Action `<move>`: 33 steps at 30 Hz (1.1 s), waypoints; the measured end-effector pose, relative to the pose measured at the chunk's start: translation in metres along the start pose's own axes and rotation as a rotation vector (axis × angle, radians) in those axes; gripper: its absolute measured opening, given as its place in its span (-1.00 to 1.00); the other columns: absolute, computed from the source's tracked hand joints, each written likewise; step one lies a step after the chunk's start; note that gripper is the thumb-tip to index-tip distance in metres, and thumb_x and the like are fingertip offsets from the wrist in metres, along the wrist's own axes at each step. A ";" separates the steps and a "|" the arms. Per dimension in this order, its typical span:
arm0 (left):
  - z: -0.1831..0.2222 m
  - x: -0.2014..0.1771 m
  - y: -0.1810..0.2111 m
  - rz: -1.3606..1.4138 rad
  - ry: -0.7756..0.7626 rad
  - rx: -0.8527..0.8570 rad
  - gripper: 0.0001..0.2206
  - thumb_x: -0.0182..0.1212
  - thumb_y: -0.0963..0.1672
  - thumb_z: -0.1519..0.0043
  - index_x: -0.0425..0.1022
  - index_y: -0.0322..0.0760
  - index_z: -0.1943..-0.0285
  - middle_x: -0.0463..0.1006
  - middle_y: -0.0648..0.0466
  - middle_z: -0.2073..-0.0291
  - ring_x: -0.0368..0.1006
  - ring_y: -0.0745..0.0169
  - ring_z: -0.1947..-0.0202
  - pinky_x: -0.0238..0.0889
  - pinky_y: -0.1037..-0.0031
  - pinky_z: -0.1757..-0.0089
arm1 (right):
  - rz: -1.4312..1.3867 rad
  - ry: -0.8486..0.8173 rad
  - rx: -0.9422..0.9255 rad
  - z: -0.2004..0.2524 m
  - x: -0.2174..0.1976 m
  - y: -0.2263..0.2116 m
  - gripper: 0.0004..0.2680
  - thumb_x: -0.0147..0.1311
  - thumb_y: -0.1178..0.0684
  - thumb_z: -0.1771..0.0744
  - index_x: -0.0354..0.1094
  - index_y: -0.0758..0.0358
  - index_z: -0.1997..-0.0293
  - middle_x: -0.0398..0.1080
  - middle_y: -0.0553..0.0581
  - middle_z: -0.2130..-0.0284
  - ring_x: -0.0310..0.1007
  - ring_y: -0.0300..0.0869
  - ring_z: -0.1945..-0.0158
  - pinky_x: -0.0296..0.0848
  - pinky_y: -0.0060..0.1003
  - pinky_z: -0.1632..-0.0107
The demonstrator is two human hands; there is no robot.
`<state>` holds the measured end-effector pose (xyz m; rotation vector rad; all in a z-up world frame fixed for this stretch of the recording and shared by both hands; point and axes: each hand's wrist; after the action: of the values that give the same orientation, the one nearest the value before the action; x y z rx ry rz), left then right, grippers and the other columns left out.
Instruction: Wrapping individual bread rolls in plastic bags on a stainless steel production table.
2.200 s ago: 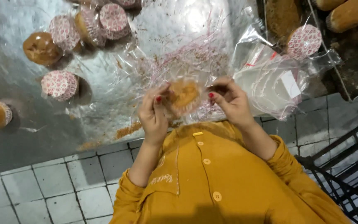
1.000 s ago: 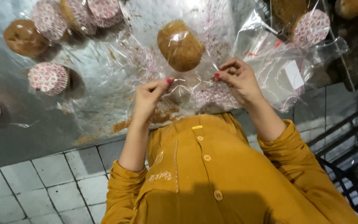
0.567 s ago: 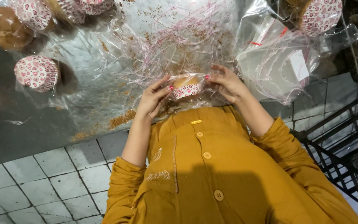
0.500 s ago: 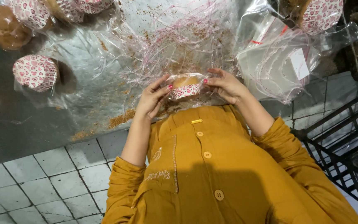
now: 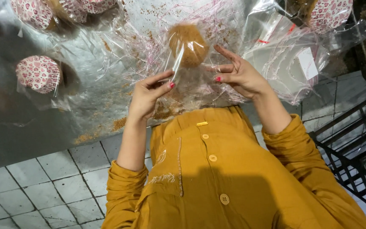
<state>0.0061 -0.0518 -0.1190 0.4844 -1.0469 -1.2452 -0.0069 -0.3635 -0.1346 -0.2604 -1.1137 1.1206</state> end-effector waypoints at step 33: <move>-0.042 -0.048 -0.067 -0.305 -0.313 0.018 -0.36 0.42 -0.26 -0.11 0.29 -0.18 -0.41 0.28 -0.06 -0.40 0.16 0.09 -0.45 0.15 0.30 -0.34 | 0.482 0.080 0.063 -0.010 -0.012 0.026 -0.10 0.21 0.41 -0.25 -0.63 -0.14 -0.55 0.25 0.56 -0.28 0.56 -0.10 0.03 0.62 -0.43 -0.03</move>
<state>0.0077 -0.0373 -0.2098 0.4848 -1.2813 -1.6205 -0.0142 -0.3574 -0.1637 -0.5395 -0.9658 1.5536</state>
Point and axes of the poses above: each hand's wrist, its own z-axis away from the middle knuckle, its own x-axis out of the palm, y = z × x
